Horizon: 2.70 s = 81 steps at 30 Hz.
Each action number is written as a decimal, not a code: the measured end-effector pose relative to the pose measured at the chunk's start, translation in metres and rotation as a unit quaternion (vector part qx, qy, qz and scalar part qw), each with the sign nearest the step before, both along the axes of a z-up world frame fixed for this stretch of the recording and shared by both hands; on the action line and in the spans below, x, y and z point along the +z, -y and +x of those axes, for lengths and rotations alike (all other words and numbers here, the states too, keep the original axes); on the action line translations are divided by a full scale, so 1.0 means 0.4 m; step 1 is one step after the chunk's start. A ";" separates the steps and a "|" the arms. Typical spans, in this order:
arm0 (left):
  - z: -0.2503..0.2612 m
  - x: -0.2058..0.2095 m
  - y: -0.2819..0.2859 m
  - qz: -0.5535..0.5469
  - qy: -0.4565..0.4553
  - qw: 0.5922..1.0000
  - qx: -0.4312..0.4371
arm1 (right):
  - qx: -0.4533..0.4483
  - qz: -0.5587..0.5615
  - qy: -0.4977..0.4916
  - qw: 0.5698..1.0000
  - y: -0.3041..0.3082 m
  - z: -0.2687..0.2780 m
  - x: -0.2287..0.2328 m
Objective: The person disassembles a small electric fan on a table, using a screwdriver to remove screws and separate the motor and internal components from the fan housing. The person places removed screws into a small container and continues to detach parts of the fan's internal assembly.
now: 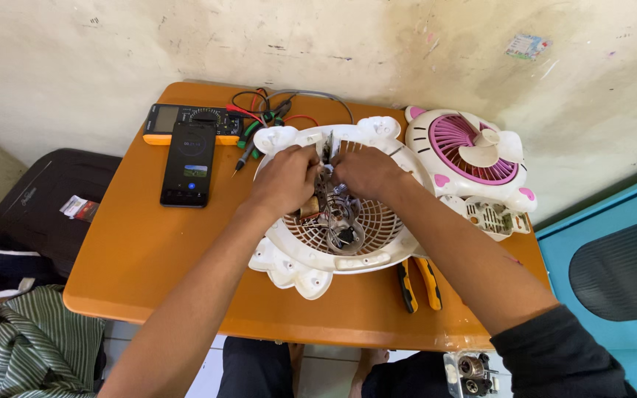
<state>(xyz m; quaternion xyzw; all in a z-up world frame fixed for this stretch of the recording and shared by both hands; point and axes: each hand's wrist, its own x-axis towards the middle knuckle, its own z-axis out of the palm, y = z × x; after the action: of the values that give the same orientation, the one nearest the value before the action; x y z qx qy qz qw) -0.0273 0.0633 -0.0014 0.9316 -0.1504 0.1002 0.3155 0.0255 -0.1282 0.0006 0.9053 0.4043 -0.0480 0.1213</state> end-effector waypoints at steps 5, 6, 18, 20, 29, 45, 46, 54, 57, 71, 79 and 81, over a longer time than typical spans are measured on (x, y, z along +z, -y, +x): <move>0.003 0.003 -0.006 -0.058 0.000 0.998 0.015 | 0.012 -0.032 -0.040 0.999 -0.010 0.024 0.007; 0.003 0.005 -0.005 -0.053 -0.002 0.998 0.015 | 0.025 -0.024 -0.035 0.999 -0.006 0.027 0.008; 0.006 0.015 -0.003 -0.109 -0.036 0.993 0.001 | 0.014 -0.005 -0.126 0.992 -0.008 0.063 0.004; 0.008 0.016 -0.004 -0.143 -0.028 0.989 -0.012 | -0.014 0.030 -0.165 0.986 0.006 0.062 0.007; -0.052 0.115 0.009 -0.124 -0.006 0.990 -0.070 | -0.018 0.312 -0.139 0.940 0.088 -0.054 0.139; -0.523 0.079 0.388 -0.214 -0.050 0.939 -0.265 | -0.316 0.494 -0.064 0.808 0.485 -0.749 0.165; -0.542 0.055 0.426 -0.212 -0.068 0.934 -0.278 | -0.338 0.517 -0.069 0.784 0.514 -0.790 0.130; -0.614 -0.094 0.604 -0.173 -0.192 0.923 -0.287 | -0.512 0.468 -0.105 0.713 0.613 -0.925 -0.063; -0.630 -0.120 0.628 -0.151 -0.172 0.924 -0.308 | -0.526 0.468 -0.129 0.699 0.626 -0.932 -0.080; -0.621 -0.072 0.533 -0.160 -0.276 0.918 -0.236 | -0.488 0.519 -0.068 0.698 0.605 -0.938 -0.034; -0.613 0.030 0.322 -0.184 -0.099 0.954 -0.216 | -0.398 0.527 -0.072 0.748 0.410 -0.850 0.062; -0.597 0.072 0.263 -0.188 -0.083 0.961 -0.184 | -0.325 0.526 -0.043 0.785 0.365 -0.790 0.101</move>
<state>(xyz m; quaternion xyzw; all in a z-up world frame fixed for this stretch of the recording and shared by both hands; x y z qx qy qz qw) -0.2662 -0.0418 0.0275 0.8165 -0.2709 -0.0108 0.5097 -0.2905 -0.2742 0.0410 0.9034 0.0536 0.0971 -0.4141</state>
